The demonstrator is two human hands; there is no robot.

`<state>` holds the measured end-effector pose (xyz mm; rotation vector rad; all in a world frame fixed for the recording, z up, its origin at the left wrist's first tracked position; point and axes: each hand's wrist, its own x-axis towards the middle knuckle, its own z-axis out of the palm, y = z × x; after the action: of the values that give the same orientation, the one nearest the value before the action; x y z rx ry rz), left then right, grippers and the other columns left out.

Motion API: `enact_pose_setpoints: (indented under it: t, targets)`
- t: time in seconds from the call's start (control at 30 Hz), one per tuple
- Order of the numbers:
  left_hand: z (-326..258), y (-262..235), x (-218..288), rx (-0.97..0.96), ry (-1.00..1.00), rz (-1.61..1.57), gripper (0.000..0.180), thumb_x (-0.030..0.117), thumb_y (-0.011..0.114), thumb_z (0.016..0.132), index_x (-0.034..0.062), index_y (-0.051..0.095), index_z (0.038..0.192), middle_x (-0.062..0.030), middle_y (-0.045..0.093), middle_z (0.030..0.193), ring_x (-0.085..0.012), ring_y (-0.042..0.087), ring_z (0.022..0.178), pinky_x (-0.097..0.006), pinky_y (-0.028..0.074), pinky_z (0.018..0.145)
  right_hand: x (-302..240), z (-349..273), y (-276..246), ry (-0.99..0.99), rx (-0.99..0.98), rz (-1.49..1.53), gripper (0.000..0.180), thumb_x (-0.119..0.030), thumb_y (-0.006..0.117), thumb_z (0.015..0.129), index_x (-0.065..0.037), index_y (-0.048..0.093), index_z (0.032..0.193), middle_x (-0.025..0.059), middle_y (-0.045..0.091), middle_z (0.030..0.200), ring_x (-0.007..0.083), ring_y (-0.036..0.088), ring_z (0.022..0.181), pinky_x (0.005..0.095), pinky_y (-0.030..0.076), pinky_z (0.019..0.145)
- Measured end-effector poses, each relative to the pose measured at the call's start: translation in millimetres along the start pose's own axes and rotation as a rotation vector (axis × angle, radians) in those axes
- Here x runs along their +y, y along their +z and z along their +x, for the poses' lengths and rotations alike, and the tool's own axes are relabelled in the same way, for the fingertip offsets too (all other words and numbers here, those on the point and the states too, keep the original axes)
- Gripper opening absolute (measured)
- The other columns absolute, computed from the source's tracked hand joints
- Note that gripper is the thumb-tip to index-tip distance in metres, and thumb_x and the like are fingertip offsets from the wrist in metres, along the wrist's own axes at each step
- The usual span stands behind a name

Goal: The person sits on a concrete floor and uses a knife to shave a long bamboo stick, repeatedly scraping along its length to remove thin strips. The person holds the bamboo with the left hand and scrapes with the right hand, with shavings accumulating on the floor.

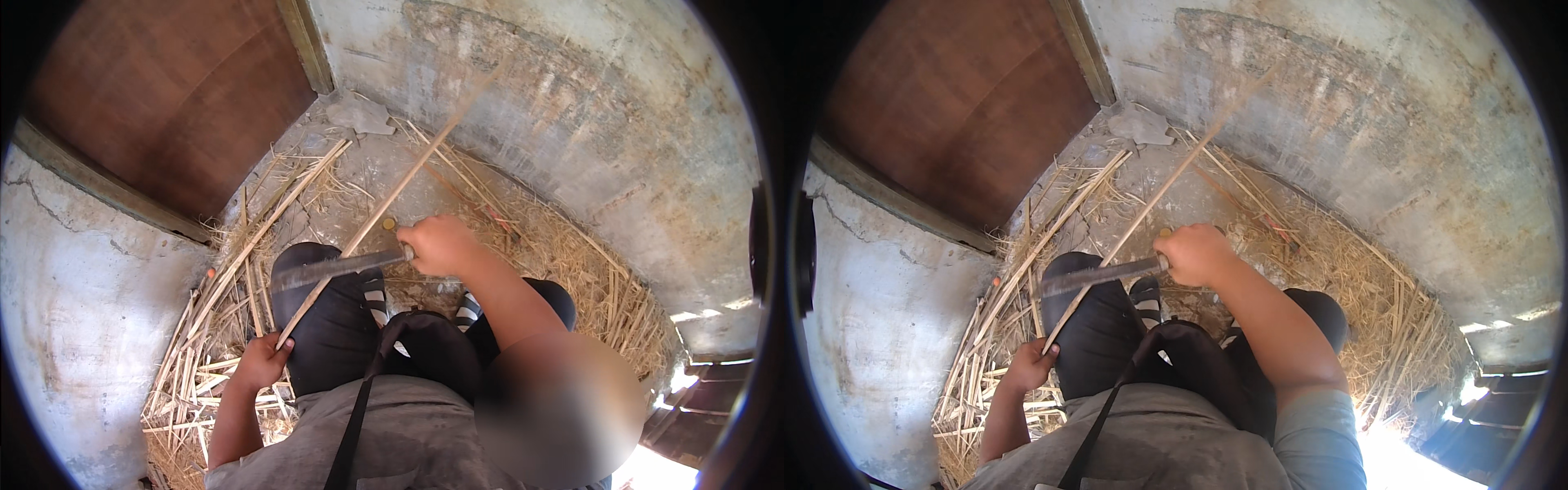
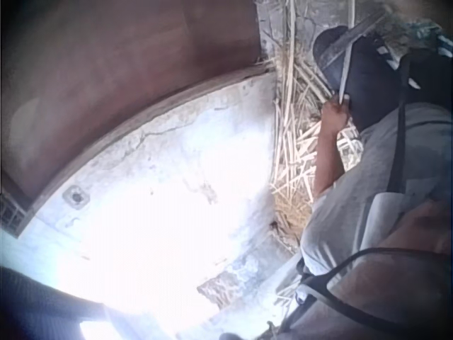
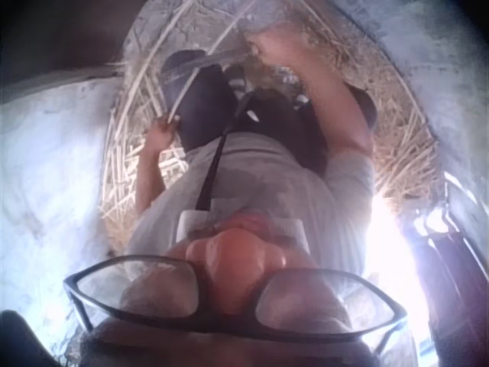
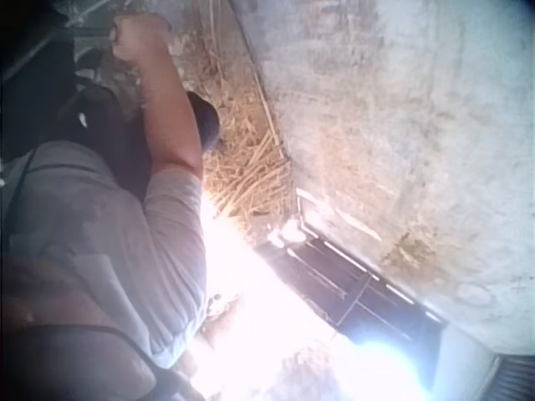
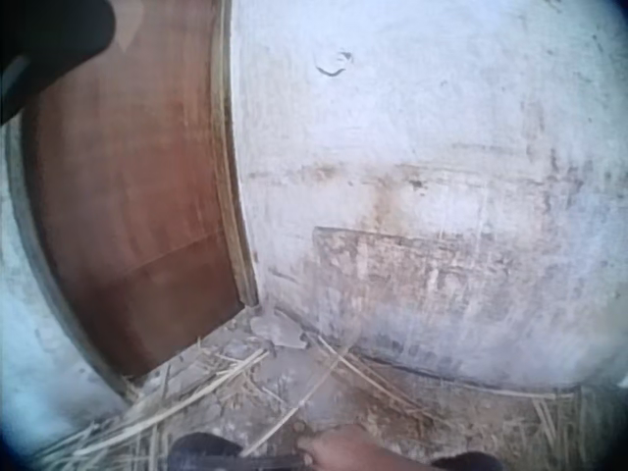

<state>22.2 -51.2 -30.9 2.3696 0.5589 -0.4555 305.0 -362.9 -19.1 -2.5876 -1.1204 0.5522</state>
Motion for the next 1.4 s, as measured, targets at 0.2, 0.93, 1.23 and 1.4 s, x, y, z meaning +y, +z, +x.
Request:
enact_pose_setpoints:
  t: [0.2,0.93,1.23,1.4]
  targets:
    - [-2,8,-2,0.095,0.058,-0.006,0.035,0.031,0.064,0.101,-0.0014,0.064,0.087,-0.0239,0.061,0.066,-0.0442,0.064,0.067,-0.048,0.049,0.064,76,20,25,0.207,0.263,0.322,0.042,-0.024,0.073,0.081,-0.012,0.071,0.120,0.0206,0.073,0.106,0.0412,0.070,0.101,0.0502,0.055,0.089]
    - [-6,-9,21,0.104,0.045,0.164,0.032,0.029,0.067,0.098,-0.0003,0.062,0.085,-0.0252,0.063,0.071,-0.0479,0.065,0.072,-0.051,0.050,0.065,5,4,10,0.032,-0.020,0.089,0.044,-0.028,0.077,0.080,-0.005,0.072,0.118,0.0238,0.072,0.112,0.0397,0.068,0.109,0.0470,0.054,0.095]
    - [-1,-8,9,0.098,0.010,0.073,0.039,0.034,0.065,0.101,-0.0028,0.064,0.088,-0.0260,0.064,0.072,-0.0462,0.065,0.072,-0.049,0.050,0.067,62,18,19,0.179,0.100,0.303,0.044,-0.031,0.078,0.081,-0.007,0.073,0.117,0.0237,0.072,0.109,0.0406,0.068,0.109,0.0472,0.054,0.094]
    - [1,-1,5,0.135,0.083,0.095,0.037,0.031,0.066,0.100,-0.0026,0.062,0.085,-0.0256,0.063,0.070,-0.0473,0.064,0.069,-0.050,0.049,0.064,5,2,5,0.024,0.021,0.123,0.045,-0.029,0.076,0.084,-0.005,0.070,0.121,0.0231,0.072,0.111,0.0419,0.068,0.107,0.0473,0.054,0.093]
